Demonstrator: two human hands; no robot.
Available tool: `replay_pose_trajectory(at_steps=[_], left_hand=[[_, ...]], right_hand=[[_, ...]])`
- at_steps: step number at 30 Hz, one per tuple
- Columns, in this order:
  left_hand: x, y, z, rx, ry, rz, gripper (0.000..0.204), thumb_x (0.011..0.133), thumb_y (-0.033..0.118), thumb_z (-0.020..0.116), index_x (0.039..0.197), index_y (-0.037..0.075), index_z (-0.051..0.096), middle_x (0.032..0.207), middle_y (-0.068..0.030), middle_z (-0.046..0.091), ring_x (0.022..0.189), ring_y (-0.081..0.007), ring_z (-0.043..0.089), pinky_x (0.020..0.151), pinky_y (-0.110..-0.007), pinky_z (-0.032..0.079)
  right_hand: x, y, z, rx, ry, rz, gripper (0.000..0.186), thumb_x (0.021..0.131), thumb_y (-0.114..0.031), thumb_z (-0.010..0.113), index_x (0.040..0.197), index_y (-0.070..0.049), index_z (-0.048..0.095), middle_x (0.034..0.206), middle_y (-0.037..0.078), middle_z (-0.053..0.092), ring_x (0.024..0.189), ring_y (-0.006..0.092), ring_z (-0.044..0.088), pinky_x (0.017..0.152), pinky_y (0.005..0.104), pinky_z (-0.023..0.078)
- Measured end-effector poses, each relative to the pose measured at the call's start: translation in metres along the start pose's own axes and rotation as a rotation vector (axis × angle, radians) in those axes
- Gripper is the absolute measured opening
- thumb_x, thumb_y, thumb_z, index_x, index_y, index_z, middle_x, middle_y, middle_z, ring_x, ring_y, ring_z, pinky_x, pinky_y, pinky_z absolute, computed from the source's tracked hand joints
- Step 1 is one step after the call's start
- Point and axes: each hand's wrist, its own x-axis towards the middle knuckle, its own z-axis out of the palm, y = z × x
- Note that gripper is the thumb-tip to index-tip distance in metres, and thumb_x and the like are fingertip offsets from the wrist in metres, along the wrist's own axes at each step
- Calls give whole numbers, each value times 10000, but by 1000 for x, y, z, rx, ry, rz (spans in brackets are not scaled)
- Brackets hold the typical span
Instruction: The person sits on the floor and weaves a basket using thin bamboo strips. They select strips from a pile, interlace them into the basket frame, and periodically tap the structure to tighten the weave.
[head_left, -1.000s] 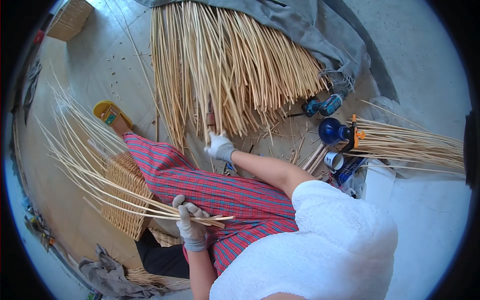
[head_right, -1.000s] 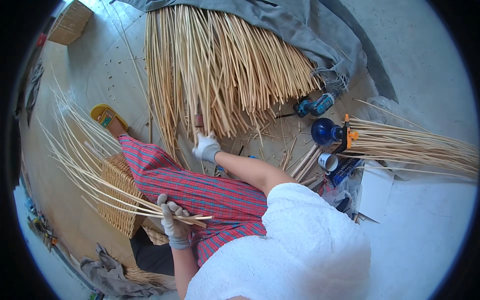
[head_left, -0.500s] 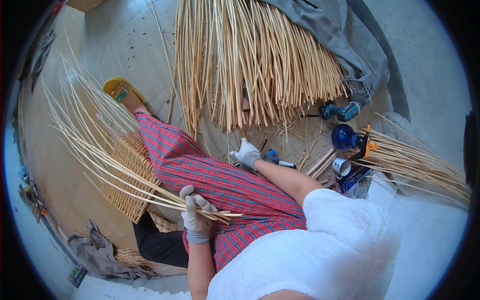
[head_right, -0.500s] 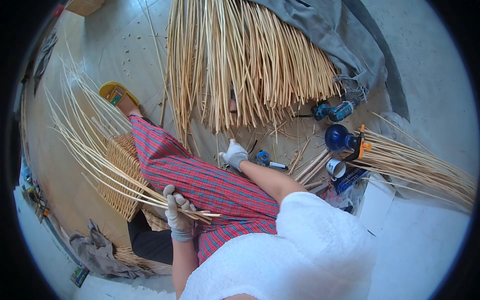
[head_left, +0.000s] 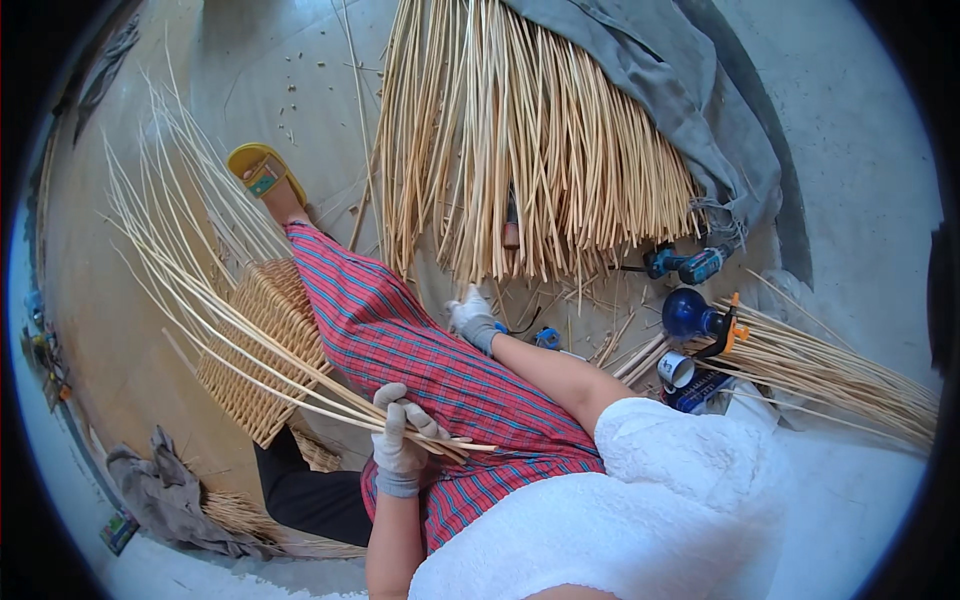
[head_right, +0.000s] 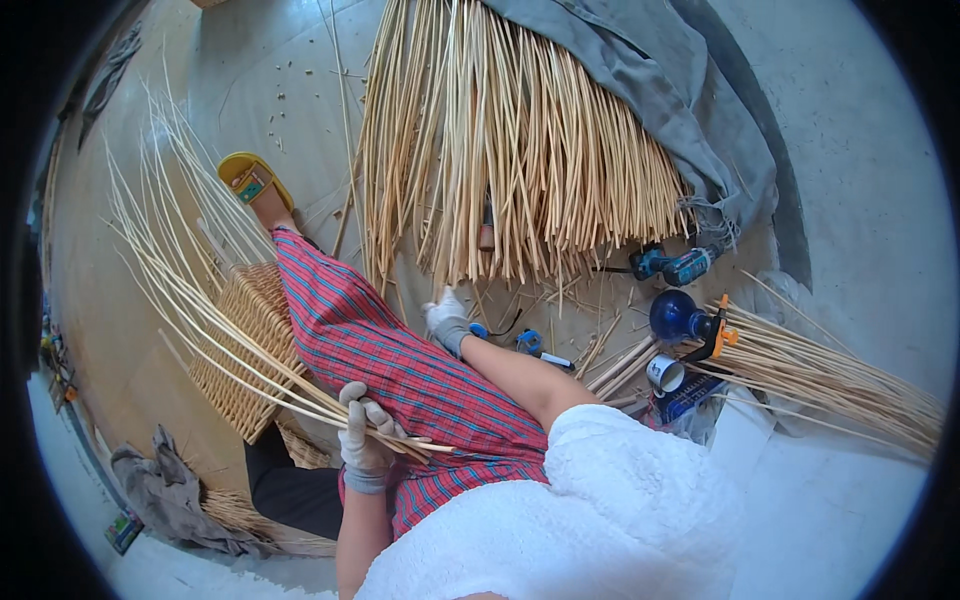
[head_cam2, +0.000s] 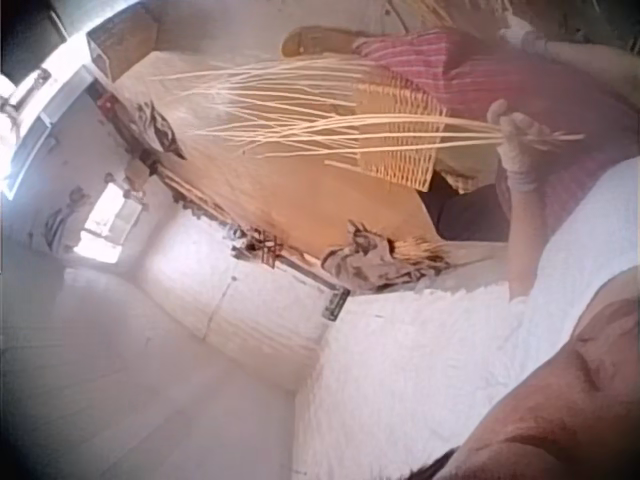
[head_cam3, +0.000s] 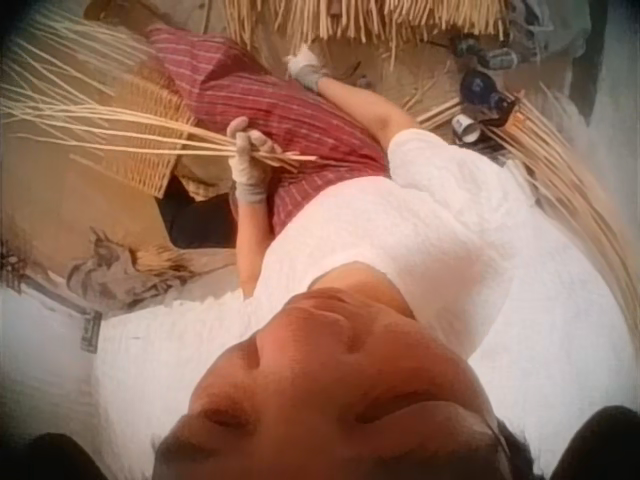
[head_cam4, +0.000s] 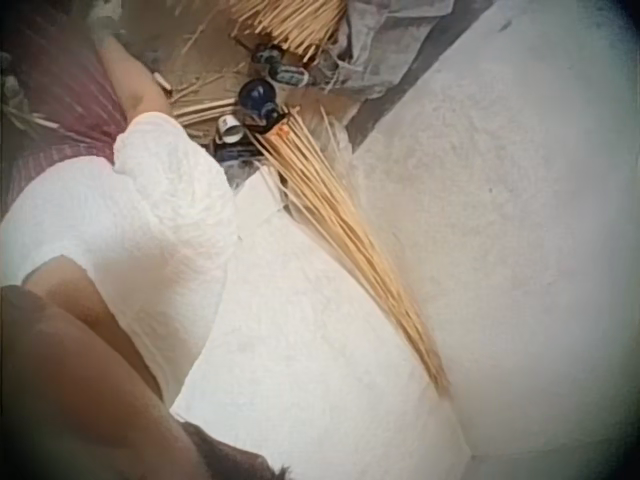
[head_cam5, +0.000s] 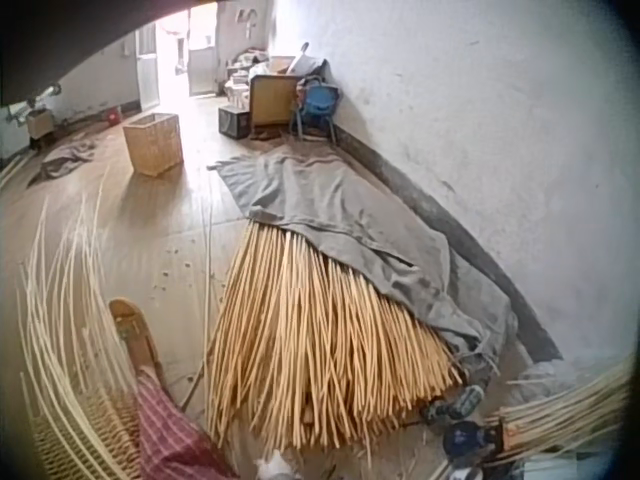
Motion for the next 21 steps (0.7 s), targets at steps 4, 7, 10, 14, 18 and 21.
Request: replay_pose_trajectory(at_steps=[4,7,10,14,18,21], left_hand=[[-2,-2,-10,-20,10,23,343,1028,248,582,1301,81,460,814,-89,637,682,-235,674,605,-490,616],[-1,-2,-8,-52,-7,29,354,1025,253,588,1303,76,459,809,-93,638,681,-236,674,607,-487,616],[-2,0,-2,-40,-20,34,363,1019,259,598,1300,71,466,795,-96,639,678,-237,675,608,-476,619],[-1,2,-1,-31,-25,28,358,1014,261,608,1289,67,486,785,-99,645,672,-239,677,610,-464,624],[-2,-1,1,7,-24,58,349,1031,271,576,1295,61,486,816,-50,645,650,-182,661,548,-392,617],[-3,-2,-3,-36,-33,64,352,1026,262,585,1296,59,487,814,-68,652,662,-205,671,574,-425,623]], right_hand=[[-27,-12,-36,-196,129,136,823,829,-331,694,1529,-89,334,1094,295,686,1023,454,673,920,503,514],[-29,-11,-40,-147,269,198,825,824,-330,697,1524,-93,331,1085,296,691,1011,444,681,913,499,524],[-1,20,-47,-205,115,197,825,798,-342,725,1473,-43,357,1063,271,696,963,379,709,842,452,561],[23,30,-61,-224,20,196,583,803,-366,747,1226,1,584,939,199,720,859,328,728,761,417,587],[3,-14,-49,134,-411,37,456,910,-404,718,1161,-27,663,876,83,726,734,189,701,608,345,568],[-33,-67,-38,395,-605,18,387,958,-377,690,1186,-65,688,900,14,711,731,109,641,648,268,526]])
